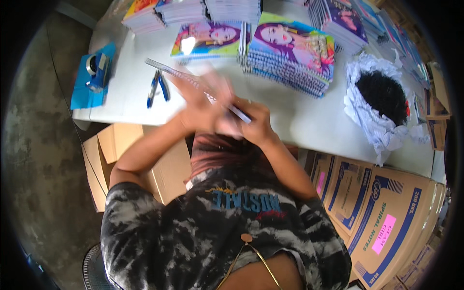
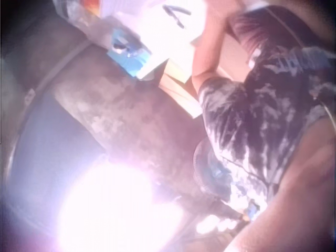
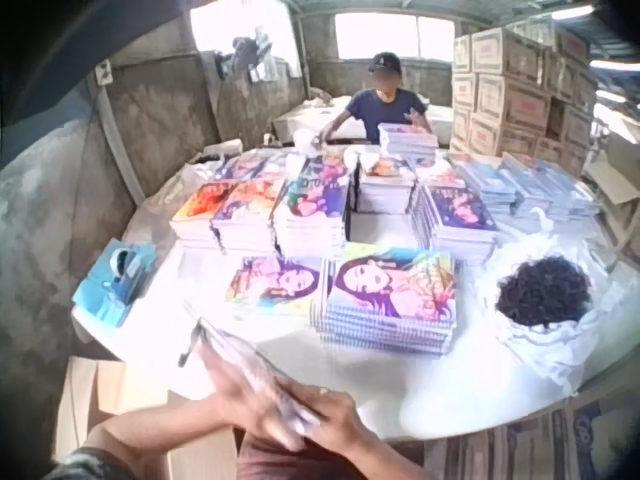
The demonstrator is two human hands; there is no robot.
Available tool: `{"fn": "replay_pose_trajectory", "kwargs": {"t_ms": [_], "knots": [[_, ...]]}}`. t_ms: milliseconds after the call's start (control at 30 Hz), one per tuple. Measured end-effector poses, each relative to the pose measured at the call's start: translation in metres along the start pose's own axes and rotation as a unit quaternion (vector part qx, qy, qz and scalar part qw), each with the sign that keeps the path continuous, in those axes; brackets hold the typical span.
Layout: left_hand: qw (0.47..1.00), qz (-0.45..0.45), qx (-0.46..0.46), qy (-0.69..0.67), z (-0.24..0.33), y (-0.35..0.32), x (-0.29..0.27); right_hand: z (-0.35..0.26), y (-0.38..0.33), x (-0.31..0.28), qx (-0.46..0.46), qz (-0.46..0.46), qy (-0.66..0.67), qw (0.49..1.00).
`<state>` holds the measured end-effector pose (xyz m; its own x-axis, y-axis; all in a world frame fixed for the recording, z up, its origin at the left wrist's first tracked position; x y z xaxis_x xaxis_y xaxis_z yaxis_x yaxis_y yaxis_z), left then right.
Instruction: The person assembles spiral-bound notebooks by inserting metal spiral coils into pre-punched holes on the covers and pages. They repeatedly pick up a notebook, thread the spiral, and place the finished unit onto a growing stack on the table.
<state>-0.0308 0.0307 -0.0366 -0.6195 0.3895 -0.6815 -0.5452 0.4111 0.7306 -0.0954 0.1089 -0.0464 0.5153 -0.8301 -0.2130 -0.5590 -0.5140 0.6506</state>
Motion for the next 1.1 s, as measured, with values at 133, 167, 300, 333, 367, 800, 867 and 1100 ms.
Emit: {"fn": "replay_pose_trajectory", "kwargs": {"t_ms": [133,167,300,333,367,800,867,1100], "knots": [[0.986,-0.030,-0.156,-0.045,-0.016,0.009,0.009,0.017,-0.006,0.003,0.040,-0.041,0.052,0.997],[0.995,-0.052,-0.077,-0.044,0.006,-0.016,0.021,0.010,0.002,-0.001,0.020,0.033,0.008,0.999],[0.999,0.023,0.010,0.043,0.019,0.000,-0.001,0.004,0.001,0.007,0.030,-0.026,0.047,0.998],[0.998,-0.026,-0.044,0.021,0.009,0.007,0.003,-0.002,0.010,0.008,-0.011,-0.029,-0.016,0.999],[0.992,-0.075,-0.098,-0.001,0.001,0.010,0.008,0.006,0.007,0.010,0.019,-0.051,0.038,0.998],[0.835,0.151,-0.488,-0.205,-0.058,0.039,-0.135,-0.077,0.106,-0.013,-0.050,-0.092,-0.095,0.990],[0.743,0.112,-0.569,-0.334,-0.081,0.023,-0.098,-0.041,0.102,0.002,0.145,-0.199,0.029,0.969],[0.661,0.067,-0.461,-0.588,-0.091,0.042,-0.048,-0.018,0.085,-0.025,0.213,-0.049,0.091,0.972]]}}
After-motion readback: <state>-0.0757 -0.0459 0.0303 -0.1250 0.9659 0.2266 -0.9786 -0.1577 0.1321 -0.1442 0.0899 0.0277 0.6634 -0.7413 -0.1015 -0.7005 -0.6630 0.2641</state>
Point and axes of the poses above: each hand's wrist, its own y-axis towards the middle knuckle, its own x-axis out of the palm, z = x × y, the point moved 8 cm from there along y, towards the middle knuckle
